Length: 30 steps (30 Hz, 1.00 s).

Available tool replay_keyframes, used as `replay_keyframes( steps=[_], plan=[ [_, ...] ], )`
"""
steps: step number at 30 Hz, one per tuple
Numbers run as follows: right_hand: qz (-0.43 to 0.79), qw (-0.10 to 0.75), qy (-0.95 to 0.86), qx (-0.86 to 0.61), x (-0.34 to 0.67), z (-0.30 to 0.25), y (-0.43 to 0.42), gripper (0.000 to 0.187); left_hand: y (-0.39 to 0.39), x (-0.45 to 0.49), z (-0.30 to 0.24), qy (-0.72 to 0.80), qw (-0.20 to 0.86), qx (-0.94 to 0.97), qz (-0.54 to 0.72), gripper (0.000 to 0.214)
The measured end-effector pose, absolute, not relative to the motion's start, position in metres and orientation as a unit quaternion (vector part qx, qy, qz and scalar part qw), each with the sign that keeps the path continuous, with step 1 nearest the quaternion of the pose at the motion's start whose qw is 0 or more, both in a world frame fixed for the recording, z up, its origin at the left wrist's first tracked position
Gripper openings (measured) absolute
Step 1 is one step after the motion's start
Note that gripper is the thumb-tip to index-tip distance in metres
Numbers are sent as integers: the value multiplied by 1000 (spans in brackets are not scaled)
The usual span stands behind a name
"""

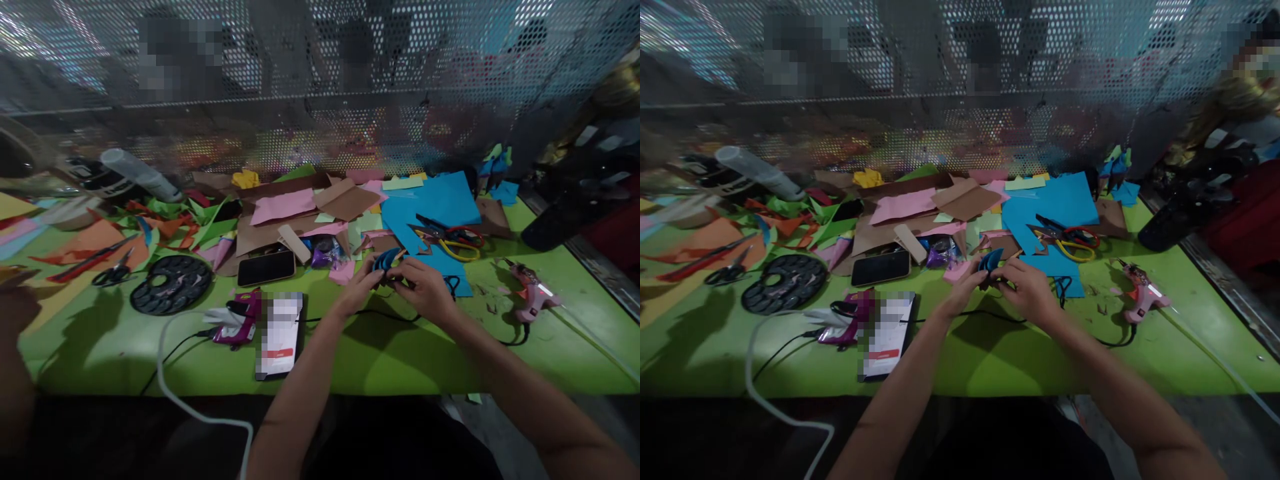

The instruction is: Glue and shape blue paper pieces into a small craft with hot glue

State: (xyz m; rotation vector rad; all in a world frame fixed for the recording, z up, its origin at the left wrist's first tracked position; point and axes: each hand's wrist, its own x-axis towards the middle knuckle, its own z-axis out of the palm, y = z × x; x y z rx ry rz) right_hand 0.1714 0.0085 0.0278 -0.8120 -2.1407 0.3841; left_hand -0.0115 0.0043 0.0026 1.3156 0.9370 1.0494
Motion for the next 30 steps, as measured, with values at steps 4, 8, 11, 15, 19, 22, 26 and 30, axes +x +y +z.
replay_keyframes(
  steps=[4, 8, 11, 15, 19, 22, 26, 30],
  plan=[
    [111, 392, -847, -342, 170, 27, 7, 11, 5, -12, 1, 390, 564, 565, 459, 42],
    [101, 399, -841, -350, 168, 26, 6, 8, 4, -12, 2, 391, 556, 574, 457, 43],
    [124, 401, -836, -354, 167, 26, 6, 7, 4, -11, 3, 390, 550, 581, 456, 42],
    [132, 399, -835, -356, 167, 26, 6, 7, 5, -11, 1, 392, 543, 589, 453, 42],
    [82, 386, -851, -346, 170, 25, 8, 10, 5, -11, 1, 399, 543, 586, 450, 42],
    [39, 367, -868, -333, 173, 25, 10, 11, 4, -11, 3, 408, 546, 581, 444, 43],
    [-8, 343, -886, -314, 176, 26, 13, 13, 3, -12, 5, 408, 555, 576, 439, 44],
    [37, 338, -884, -322, 175, 25, 14, 13, 4, -12, 3, 406, 560, 576, 434, 45]
  ],
)
